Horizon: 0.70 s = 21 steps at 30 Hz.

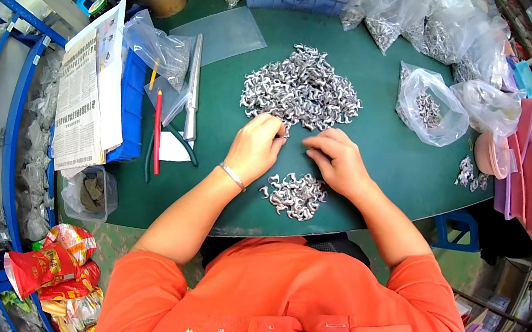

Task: The person sits at a green workbench and repeatedly picks up small silver metal hooks and screws, joining them by hand. They place the assembled pairs into a small pile on the table. The process is repetitive and involves handling the components one at a time.

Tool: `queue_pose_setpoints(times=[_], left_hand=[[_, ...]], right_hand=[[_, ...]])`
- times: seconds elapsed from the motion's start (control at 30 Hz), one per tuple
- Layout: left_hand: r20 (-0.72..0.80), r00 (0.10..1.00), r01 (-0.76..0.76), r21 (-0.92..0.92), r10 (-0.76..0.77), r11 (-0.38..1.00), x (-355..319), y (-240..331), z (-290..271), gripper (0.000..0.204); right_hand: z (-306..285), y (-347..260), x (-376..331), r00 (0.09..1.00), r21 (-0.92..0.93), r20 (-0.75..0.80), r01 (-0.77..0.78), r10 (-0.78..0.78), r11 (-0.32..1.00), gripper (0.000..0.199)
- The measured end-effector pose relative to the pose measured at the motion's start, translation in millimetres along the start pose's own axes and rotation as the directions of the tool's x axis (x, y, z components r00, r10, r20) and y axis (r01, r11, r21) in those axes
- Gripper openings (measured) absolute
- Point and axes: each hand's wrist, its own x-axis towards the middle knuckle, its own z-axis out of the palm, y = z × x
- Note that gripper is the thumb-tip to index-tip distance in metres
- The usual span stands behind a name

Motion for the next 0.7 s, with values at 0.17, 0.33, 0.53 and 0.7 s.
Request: queue_pose_setpoints(times=[0.17,0.33,0.53,0.7], left_hand=[[0.023,0.963,0.258,-0.369,-0.268,0.893,-14.0,32.9,-5.0,0.013],[-0.016,0.994,0.085,-0.486,-0.106,0.87,-31.6,52.0,-8.6,0.015],[-0.093,0.994,-0.085,-0.428,0.05,0.9,-31.3,65.6,-15.4,0.019],[-0.123,0.992,-0.088,-0.443,0.037,0.892,-32.3,67.8,-13.6,0.021]], right_hand=[[-2.4,-9.8,-19.2,0.9,0.616,0.049,-0.368,0.433,0.696,0.016],[-3.8,-22.6,-34.1,0.899,0.833,0.062,-0.286,0.434,0.473,0.016],[-8.7,-39.5,-34.9,0.934,0.841,-0.019,-0.178,0.357,0.51,0.016],[-14.0,-45.9,-32.4,0.945,0.805,-0.035,-0.167,0.327,0.57,0.016]])
